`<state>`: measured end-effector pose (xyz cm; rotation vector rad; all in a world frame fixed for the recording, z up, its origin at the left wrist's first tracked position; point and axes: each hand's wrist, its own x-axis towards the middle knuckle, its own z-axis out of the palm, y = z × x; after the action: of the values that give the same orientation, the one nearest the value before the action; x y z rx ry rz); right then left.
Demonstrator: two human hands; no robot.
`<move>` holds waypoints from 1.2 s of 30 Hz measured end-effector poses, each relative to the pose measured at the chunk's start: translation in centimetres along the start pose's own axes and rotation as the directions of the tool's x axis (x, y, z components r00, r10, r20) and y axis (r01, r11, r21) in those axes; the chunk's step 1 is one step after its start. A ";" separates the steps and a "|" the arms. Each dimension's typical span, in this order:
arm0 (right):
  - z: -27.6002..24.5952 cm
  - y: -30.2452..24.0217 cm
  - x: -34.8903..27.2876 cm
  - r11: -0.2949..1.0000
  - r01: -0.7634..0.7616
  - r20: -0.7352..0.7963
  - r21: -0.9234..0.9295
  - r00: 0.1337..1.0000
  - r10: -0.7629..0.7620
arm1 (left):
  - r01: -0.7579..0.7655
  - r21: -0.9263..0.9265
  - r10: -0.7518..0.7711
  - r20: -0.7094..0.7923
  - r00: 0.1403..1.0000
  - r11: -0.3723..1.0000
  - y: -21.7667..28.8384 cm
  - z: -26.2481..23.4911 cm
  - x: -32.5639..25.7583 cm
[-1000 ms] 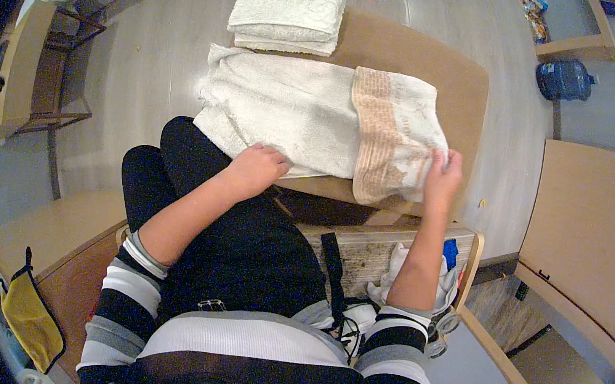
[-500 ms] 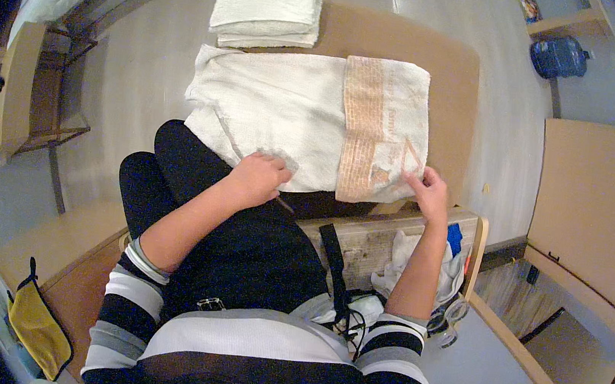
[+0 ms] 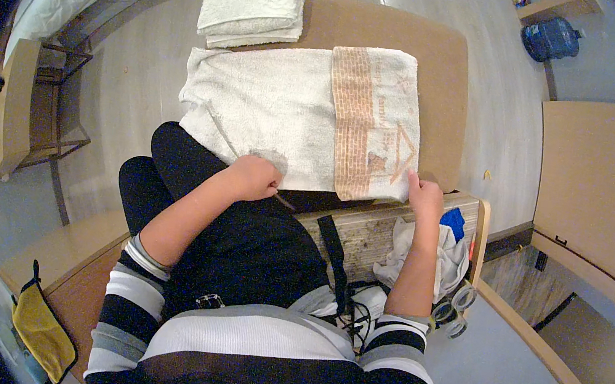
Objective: The person folds several towels one by one on a table. They unfold each towel, align edges, fold in half multiple times, and place the finished fold on a growing stack. The process repeats for multiple towels with consistent folding technique.
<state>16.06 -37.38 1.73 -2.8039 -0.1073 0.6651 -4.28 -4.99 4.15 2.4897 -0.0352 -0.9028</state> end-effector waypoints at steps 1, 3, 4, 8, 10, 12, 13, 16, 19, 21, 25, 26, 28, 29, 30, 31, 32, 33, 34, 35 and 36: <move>-0.2 -0.3 -0.4 0.998 -0.004 -0.051 -0.062 0.999 0.001 | -0.010 -0.003 0.010 -0.063 0.998 1.000 0.0 0.0 -0.1; -1.0 -1.2 -0.8 0.993 0.009 -0.147 -0.114 0.989 -0.026 | -0.030 -0.057 0.017 -0.220 0.975 0.998 -0.2 -0.2 -0.2; -1.4 -1.8 -0.7 0.994 0.029 -0.191 -0.107 0.980 -0.049 | -0.045 -0.108 0.009 -0.310 0.951 0.993 -0.4 -0.4 -0.2; -1.7 -4.5 1.3 0.965 0.248 -0.296 0.080 0.931 -0.215 | -0.011 -0.227 -0.130 -0.597 0.792 0.974 -2.4 -1.7 -0.3; -0.8 -6.2 3.3 0.940 0.329 -0.393 0.094 0.879 -0.269 | 0.074 -0.174 -0.175 -0.686 0.706 0.982 -4.0 -2.3 -0.4; 0.1 -8.3 5.8 0.929 0.353 -0.474 0.110 0.840 -0.263 | 0.175 -0.150 -0.228 -0.736 0.637 0.973 -5.5 -2.5 -0.7; 0.6 -9.5 7.1 0.934 0.337 -0.504 0.119 0.831 -0.236 | 0.235 -0.152 -0.269 -0.737 0.620 0.960 -6.3 -2.5 -0.7; 0.7 -12.4 10.3 0.950 0.195 -0.420 0.244 0.904 -0.078 | 0.366 -0.141 -0.355 -0.697 0.623 0.920 -8.3 -2.4 -0.7; 0.6 -14.2 11.6 0.977 0.117 -0.347 0.180 0.937 -0.048 | 0.388 -0.098 -0.340 -0.701 0.627 0.916 -8.9 -1.8 -0.6; 0.5 -14.7 11.8 0.966 0.167 -0.371 0.199 0.925 -0.083 | 0.375 -0.084 -0.321 -0.706 0.632 0.923 -8.8 -1.6 -0.3; -0.9 -13.4 11.9 0.855 0.330 -0.502 0.401 0.859 -0.096 | 0.359 -0.005 -0.262 -0.692 0.673 0.933 -7.7 -1.8 0.5; -1.6 -12.8 12.2 0.821 0.372 -0.537 0.434 0.838 -0.096 | 0.338 0.014 -0.237 -0.688 0.686 0.941 -7.3 -1.9 0.9; -3.1 -11.7 13.5 0.899 0.314 -0.591 0.304 0.803 -0.080 | 0.303 0.029 -0.203 -0.679 0.706 0.953 -6.5 -2.1 2.0; -3.6 -11.2 14.3 0.927 0.288 -0.618 0.241 0.782 -0.082 | 0.289 0.026 -0.197 -0.673 0.713 0.957 -6.2 -2.3 2.7; -3.7 -10.7 15.1 0.928 0.277 -0.602 0.249 0.795 -0.076 | 0.275 0.022 -0.191 -0.668 0.720 0.961 -5.9 -2.5 3.3; -3.9 -10.2 15.8 0.929 0.268 -0.587 0.257 0.807 -0.071 | 0.266 0.021 -0.183 -0.675 0.715 0.964 -5.6 -2.7 3.9; -4.2 -9.8 16.6 0.923 0.297 -0.587 0.244 0.803 -0.103 | 0.259 0.016 -0.180 -0.679 0.712 0.966 -5.5 -2.8 4.2; -4.2 -9.7 17.3 0.953 0.234 -0.588 0.192 0.805 -0.079 | 0.253 0.011 -0.177 -0.684 0.707 0.968 -5.4 -3.0 4.5; -3.8 -9.9 17.7 0.971 0.208 -0.600 0.121 0.794 -0.095 | 0.255 -0.003 -0.189 -0.677 0.711 0.967 -5.4 -3.1 4.5; -3.5 -10.3 17.9 0.989 0.129 -0.587 0.074 0.807 -0.061 | 0.284 -0.013 -0.214 -0.688 0.693 0.959 -5.4 -3.2 4.2; -3.3 -10.8 17.7 0.979 0.191 -0.680 -0.064 0.710 -0.183 | 0.322 -0.031 -0.254 -0.687 0.681 0.946 -5.6 -3.2 3.6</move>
<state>33.20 -25.45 -0.26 -2.7728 -0.2379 -0.4441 -0.32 0.64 1.62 2.8104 0.5969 -0.0160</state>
